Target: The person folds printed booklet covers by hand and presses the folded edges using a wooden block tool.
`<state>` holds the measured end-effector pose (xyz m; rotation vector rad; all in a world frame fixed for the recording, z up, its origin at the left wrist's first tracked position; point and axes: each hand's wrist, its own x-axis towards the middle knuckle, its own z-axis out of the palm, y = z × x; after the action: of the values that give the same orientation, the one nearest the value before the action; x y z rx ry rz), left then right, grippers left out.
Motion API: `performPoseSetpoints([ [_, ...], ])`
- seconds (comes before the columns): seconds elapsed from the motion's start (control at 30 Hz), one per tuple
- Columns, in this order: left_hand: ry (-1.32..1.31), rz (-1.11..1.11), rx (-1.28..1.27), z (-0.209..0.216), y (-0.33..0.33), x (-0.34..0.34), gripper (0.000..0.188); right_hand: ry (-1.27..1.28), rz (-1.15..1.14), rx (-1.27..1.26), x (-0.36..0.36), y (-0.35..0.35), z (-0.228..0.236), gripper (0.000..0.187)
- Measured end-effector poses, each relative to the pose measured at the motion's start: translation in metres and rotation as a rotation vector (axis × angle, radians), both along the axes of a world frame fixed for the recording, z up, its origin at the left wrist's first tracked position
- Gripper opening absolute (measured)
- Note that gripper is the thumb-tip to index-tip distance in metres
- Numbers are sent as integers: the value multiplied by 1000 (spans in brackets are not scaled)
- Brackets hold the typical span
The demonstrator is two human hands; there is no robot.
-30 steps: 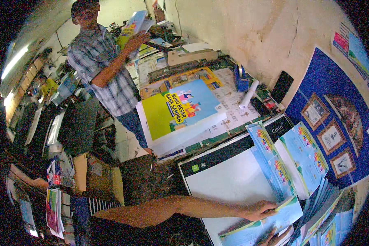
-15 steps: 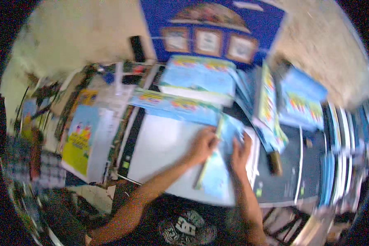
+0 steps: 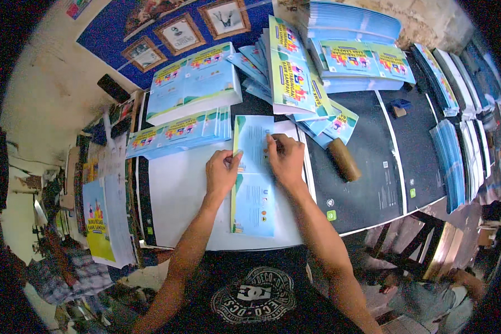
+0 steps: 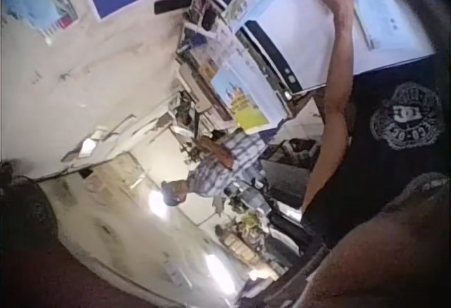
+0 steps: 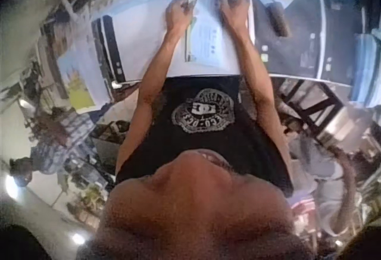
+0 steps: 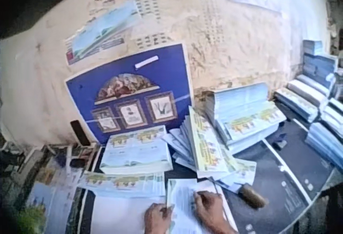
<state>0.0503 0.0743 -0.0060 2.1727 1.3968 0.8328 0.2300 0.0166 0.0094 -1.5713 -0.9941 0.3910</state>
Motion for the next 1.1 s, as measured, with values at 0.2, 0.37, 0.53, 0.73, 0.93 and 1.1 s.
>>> performPoseSetpoints([
  [0.2,-56,31,-295,23,8,20,30,-76,-26,-2,3,-1,-17,15],
  [0.37,43,36,-372,38,12,13,38,-420,10,-142,1,-3,-13,20],
  [0.53,32,-21,-409,30,-22,-19,39,-489,-12,-182,0,-1,-13,18],
  [0.73,-60,-25,-447,27,-56,-47,32,-514,28,-190,-4,0,-6,22],
  [0.93,20,-89,-332,30,-46,-64,27,-555,-4,0,-14,2,-3,49],
  [1.1,9,-115,-234,25,-28,-64,26,-801,-10,-175,-15,41,6,66],
])
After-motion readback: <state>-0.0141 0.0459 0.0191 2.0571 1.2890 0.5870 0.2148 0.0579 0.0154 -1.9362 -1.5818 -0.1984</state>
